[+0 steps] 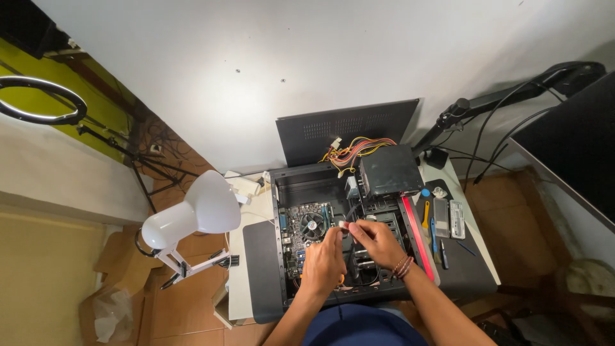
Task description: The person works on an open desktop computer case on a desk. They lift and reposition the power supply unit, connect power cables to the motherboard, and use a screwdriver to fasten components inside the case.
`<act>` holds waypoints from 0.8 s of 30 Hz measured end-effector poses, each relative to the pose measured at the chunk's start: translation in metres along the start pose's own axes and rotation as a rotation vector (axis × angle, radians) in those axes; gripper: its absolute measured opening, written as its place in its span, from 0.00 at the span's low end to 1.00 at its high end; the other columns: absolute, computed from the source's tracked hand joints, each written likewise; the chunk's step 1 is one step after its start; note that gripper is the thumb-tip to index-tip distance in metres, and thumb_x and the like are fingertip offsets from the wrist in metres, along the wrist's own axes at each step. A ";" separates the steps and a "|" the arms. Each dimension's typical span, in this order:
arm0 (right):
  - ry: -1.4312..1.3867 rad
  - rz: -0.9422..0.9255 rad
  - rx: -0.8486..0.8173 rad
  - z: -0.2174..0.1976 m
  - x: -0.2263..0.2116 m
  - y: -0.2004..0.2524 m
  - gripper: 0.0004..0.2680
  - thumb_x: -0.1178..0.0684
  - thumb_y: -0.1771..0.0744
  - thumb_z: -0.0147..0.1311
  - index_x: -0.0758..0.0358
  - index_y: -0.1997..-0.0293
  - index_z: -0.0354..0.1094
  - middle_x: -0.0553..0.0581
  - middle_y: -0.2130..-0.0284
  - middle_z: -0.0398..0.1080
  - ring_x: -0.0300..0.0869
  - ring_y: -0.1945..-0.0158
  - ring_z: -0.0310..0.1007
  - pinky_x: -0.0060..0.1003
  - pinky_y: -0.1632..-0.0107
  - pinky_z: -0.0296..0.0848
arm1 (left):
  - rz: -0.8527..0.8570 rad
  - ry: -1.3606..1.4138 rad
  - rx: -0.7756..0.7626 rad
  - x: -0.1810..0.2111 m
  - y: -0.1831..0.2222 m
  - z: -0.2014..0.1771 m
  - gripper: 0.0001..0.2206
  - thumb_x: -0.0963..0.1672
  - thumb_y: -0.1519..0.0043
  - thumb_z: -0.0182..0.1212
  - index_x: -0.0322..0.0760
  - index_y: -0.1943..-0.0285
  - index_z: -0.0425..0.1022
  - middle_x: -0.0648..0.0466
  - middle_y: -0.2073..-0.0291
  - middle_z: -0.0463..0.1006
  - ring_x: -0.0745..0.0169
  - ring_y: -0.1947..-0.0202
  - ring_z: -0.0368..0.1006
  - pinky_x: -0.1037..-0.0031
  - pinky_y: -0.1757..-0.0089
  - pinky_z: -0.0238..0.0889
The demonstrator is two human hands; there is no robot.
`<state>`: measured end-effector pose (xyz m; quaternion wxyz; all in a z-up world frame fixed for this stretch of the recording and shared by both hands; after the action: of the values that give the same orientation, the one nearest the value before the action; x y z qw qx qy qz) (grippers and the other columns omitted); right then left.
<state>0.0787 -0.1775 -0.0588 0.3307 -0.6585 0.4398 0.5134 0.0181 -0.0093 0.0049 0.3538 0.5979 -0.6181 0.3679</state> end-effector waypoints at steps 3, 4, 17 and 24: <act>0.120 0.085 0.168 -0.005 -0.019 -0.001 0.15 0.44 0.30 0.49 0.63 0.49 0.78 0.49 0.81 0.66 0.32 0.75 0.62 0.30 0.70 0.64 | 0.135 -0.068 0.039 0.000 0.006 0.006 0.09 0.44 0.29 0.48 0.37 0.51 0.73 0.47 0.92 0.70 0.48 0.90 0.71 0.61 0.81 0.62; 0.121 0.084 0.166 -0.005 -0.017 0.000 0.15 0.44 0.30 0.49 0.63 0.49 0.78 0.49 0.81 0.66 0.32 0.75 0.62 0.30 0.70 0.64 | 0.134 -0.067 0.042 -0.005 0.007 0.007 0.09 0.44 0.29 0.48 0.37 0.51 0.73 0.47 0.92 0.70 0.48 0.90 0.71 0.61 0.81 0.62; 0.097 0.145 0.002 -0.010 -0.009 -0.010 0.16 0.43 0.29 0.47 0.65 0.53 0.78 0.48 0.81 0.64 0.32 0.75 0.60 0.33 0.70 0.62 | 0.151 -0.238 0.063 -0.011 0.006 0.006 0.07 0.44 0.30 0.51 0.40 0.49 0.72 0.48 0.89 0.72 0.46 0.88 0.71 0.57 0.81 0.61; -0.048 0.078 -0.105 -0.009 -0.012 -0.019 0.17 0.43 0.29 0.45 0.68 0.52 0.76 0.47 0.77 0.68 0.32 0.73 0.63 0.33 0.68 0.64 | 0.148 -0.212 0.129 -0.009 0.000 0.004 0.07 0.45 0.30 0.52 0.40 0.50 0.73 0.50 0.90 0.71 0.49 0.88 0.72 0.60 0.82 0.60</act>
<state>0.0988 -0.1746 -0.0451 0.2859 -0.6448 0.4295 0.5639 0.0181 -0.0088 -0.0047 0.2193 0.6077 -0.6694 0.3667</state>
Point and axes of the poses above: each hand's wrist, its own y-axis away from the middle knuckle, its own z-axis out of the palm, x = y × z, the point moved 2 cm from there along -y, towards the middle knuckle
